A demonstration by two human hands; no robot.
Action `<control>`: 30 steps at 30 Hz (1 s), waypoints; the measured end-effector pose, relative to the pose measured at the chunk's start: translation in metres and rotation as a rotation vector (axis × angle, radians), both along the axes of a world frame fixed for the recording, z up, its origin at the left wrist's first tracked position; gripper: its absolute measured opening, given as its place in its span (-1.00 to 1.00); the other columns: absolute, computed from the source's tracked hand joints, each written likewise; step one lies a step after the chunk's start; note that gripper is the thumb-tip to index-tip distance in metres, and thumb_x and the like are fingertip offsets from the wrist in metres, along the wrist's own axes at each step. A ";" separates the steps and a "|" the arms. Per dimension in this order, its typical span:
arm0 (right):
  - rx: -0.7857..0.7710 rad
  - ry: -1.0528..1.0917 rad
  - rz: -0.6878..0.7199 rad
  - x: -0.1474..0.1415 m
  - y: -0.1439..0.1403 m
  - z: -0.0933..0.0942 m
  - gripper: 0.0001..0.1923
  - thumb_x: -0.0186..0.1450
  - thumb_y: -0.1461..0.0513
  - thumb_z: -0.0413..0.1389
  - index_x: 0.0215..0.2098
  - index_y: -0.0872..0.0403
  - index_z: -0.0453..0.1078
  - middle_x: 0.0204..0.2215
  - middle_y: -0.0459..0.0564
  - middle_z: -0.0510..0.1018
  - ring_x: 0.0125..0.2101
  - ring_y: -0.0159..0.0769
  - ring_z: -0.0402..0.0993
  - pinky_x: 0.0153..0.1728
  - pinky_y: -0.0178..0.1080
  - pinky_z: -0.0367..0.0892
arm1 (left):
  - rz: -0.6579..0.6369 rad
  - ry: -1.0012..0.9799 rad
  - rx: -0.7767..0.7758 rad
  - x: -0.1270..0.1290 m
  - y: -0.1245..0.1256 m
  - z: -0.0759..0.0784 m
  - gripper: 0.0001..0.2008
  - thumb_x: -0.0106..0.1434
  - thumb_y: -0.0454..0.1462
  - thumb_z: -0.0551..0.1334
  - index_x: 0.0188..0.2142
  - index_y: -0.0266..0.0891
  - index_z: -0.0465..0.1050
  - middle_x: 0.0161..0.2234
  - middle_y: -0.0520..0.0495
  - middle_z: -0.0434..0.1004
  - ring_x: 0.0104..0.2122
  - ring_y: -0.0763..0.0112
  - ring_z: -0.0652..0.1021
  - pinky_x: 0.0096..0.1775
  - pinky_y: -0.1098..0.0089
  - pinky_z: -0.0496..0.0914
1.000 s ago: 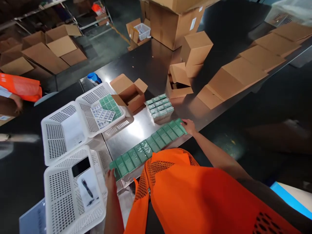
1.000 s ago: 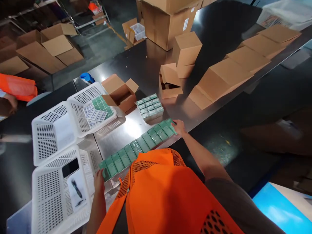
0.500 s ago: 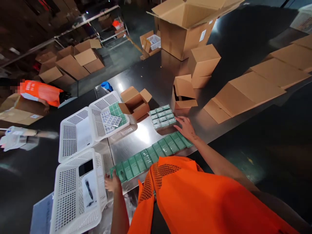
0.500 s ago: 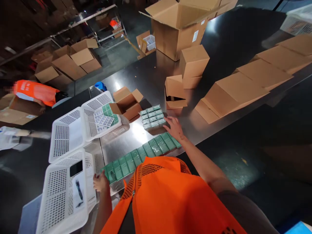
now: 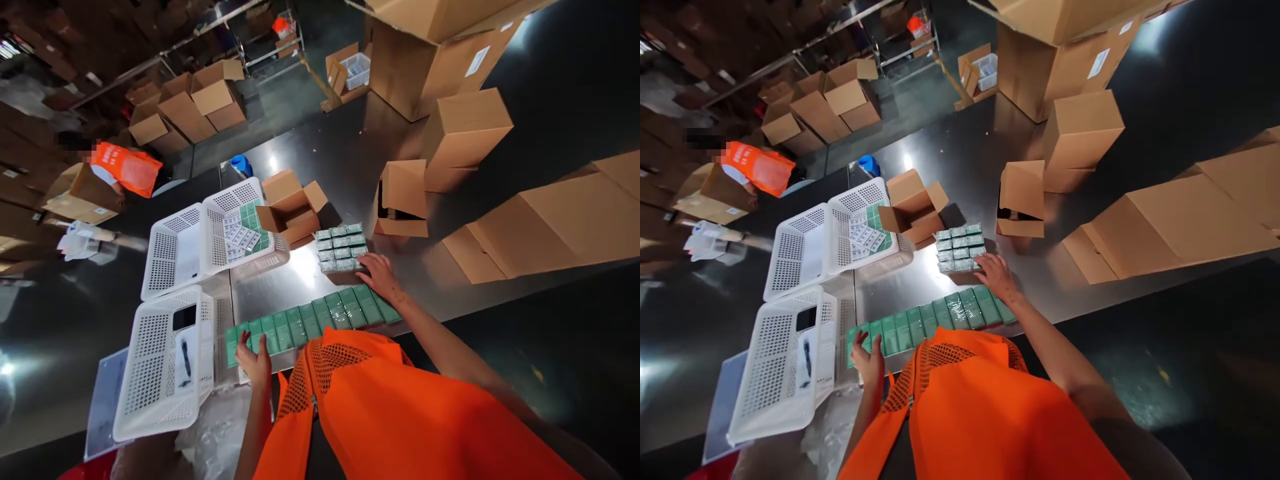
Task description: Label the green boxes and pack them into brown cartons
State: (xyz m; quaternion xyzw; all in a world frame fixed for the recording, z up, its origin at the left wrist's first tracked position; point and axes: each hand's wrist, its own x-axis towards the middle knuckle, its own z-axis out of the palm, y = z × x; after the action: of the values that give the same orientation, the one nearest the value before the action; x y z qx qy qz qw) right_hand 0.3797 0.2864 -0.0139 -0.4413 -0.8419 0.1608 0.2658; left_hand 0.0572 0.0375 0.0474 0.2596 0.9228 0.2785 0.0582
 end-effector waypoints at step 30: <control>0.422 0.308 0.347 -0.060 -0.108 0.123 -0.39 0.47 0.21 -0.05 0.44 0.14 -0.01 0.24 0.23 0.40 0.37 -0.03 0.08 0.25 0.14 0.27 | -0.116 -1.789 0.713 0.135 0.126 0.147 -0.52 0.34 0.09 0.17 0.04 -0.16 0.51 -0.28 -0.08 0.62 -0.18 0.22 0.65 -0.05 0.23 0.53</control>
State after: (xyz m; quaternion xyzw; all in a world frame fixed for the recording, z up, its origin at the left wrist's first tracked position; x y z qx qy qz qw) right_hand 0.3193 0.1786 0.1093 -0.1965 -0.8692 0.0904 0.4446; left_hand 0.1925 0.1632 0.1946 -0.0013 0.3840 0.6338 0.6714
